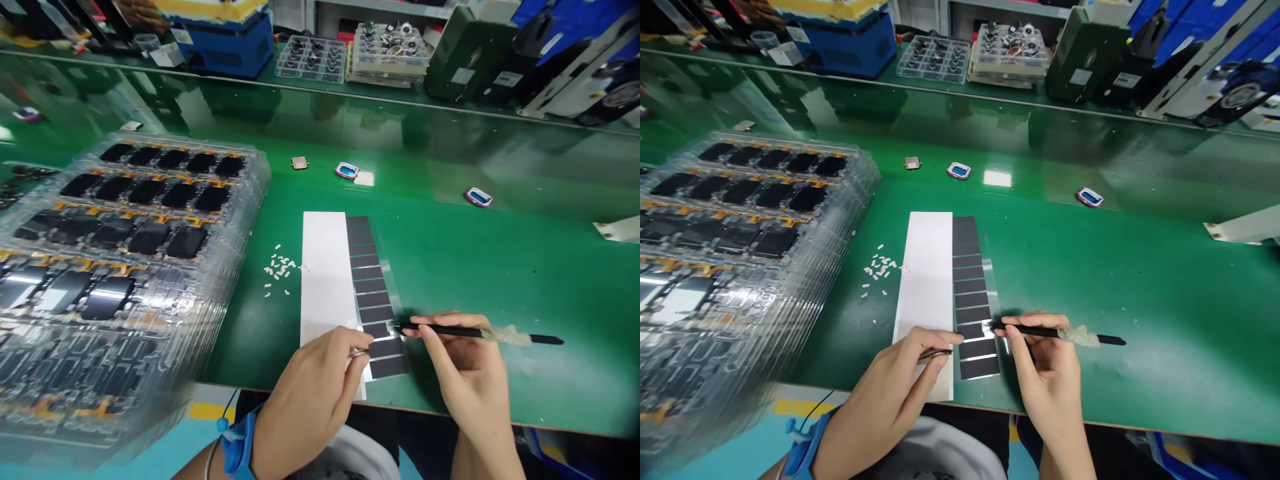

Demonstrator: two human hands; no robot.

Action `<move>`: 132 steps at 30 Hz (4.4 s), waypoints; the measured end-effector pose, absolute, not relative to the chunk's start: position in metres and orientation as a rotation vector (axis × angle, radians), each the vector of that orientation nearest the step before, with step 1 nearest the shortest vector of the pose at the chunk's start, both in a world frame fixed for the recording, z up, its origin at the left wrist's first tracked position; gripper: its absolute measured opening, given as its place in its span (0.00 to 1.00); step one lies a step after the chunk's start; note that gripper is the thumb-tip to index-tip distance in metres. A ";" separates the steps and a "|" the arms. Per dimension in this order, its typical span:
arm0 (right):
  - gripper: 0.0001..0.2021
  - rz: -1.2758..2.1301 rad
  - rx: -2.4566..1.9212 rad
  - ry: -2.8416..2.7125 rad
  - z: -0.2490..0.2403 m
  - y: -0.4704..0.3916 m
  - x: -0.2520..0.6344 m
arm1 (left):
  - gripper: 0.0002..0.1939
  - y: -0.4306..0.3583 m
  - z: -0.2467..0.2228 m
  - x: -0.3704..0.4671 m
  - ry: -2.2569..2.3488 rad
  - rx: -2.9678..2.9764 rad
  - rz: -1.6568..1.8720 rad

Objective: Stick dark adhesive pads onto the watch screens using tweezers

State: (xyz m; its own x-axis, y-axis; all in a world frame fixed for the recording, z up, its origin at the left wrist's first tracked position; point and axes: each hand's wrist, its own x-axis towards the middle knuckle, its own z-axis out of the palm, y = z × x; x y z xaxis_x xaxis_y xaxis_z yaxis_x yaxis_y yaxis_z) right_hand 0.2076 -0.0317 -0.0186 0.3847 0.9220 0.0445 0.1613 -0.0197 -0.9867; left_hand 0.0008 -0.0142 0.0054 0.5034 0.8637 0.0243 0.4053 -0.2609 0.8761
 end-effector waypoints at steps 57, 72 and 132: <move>0.11 0.534 -0.978 -1.027 0.029 -0.029 0.130 | 0.13 0.011 0.014 0.011 1.022 1.656 1.121; 0.15 0.445 -1.012 -1.073 0.003 -0.023 0.122 | 0.26 0.006 0.002 0.008 1.029 1.795 0.926; 0.20 0.368 -0.897 -1.163 -0.004 -0.015 0.128 | 0.26 0.006 0.000 0.008 1.068 1.804 0.841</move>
State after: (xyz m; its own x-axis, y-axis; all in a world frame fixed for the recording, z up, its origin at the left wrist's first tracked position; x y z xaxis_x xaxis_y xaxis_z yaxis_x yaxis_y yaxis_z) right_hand 0.1282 -0.0145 -0.0041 0.3880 0.6719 0.6309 0.1865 0.6132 -0.7676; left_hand 0.0083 0.0057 0.0001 0.4079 0.9050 0.1208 0.3295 -0.2693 0.9049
